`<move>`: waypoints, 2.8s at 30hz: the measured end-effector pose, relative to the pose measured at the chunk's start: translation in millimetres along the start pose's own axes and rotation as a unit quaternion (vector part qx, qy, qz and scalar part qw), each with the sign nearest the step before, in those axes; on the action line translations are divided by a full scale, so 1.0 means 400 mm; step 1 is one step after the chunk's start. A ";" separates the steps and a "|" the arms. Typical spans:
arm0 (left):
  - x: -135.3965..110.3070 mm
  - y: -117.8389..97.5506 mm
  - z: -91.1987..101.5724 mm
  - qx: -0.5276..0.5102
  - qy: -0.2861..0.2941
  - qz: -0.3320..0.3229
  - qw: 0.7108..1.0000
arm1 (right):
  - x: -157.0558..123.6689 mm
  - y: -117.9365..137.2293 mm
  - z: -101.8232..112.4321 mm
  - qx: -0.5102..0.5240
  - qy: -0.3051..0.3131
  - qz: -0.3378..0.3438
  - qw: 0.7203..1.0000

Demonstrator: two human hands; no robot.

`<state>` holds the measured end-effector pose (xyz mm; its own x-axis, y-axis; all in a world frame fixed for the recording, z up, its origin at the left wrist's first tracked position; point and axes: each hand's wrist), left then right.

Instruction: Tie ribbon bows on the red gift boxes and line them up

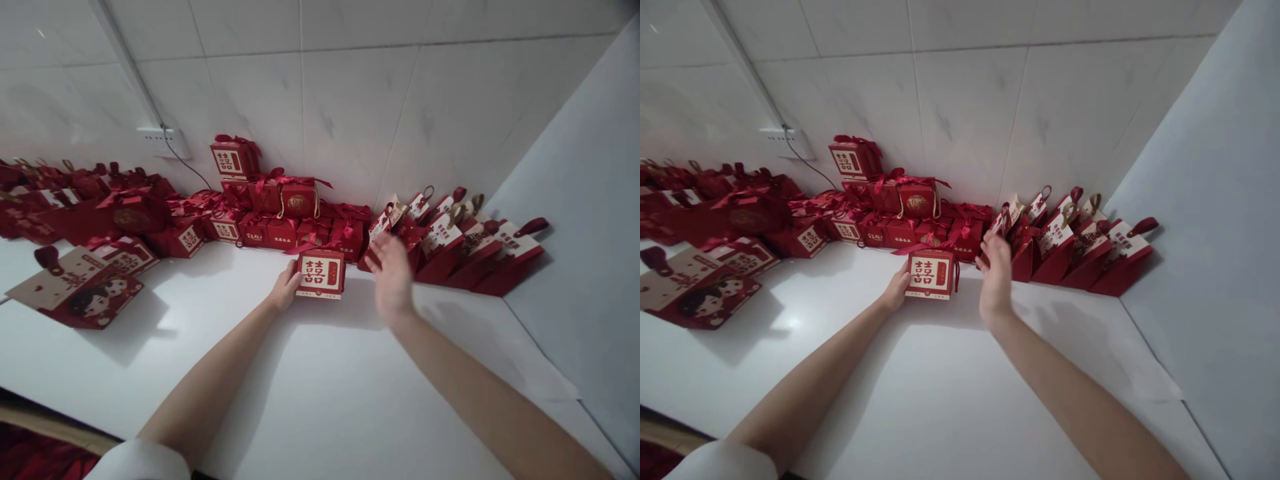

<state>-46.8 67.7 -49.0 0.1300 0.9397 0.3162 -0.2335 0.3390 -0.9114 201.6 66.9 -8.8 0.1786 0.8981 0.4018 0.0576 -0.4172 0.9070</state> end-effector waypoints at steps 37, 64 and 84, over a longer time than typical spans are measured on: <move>-0.011 -0.060 -0.087 -0.163 -0.025 0.045 0.985 | -0.111 -0.040 -0.019 0.008 0.189 -0.009 0.982; -0.010 -0.024 -0.066 -0.259 0.007 0.114 0.959 | -0.100 -0.044 -0.029 0.175 0.244 -0.126 0.945; -0.008 -0.014 -0.066 -0.267 0.006 0.133 0.954 | -0.098 -0.046 -0.028 0.163 0.236 -0.130 0.949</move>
<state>-20.5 61.4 -51.7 0.1461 0.9878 0.0545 0.2652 0.0140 -0.9641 182.4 41.0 -39.8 -0.3387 0.9067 0.2515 0.3548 -0.1245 0.9266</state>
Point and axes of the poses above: each hand's wrist, its own x-axis towards the middle knuckle, its own z-axis out of the back of the hand, y = z × x, and after that the axes turned 1 degree about -y, right-handed
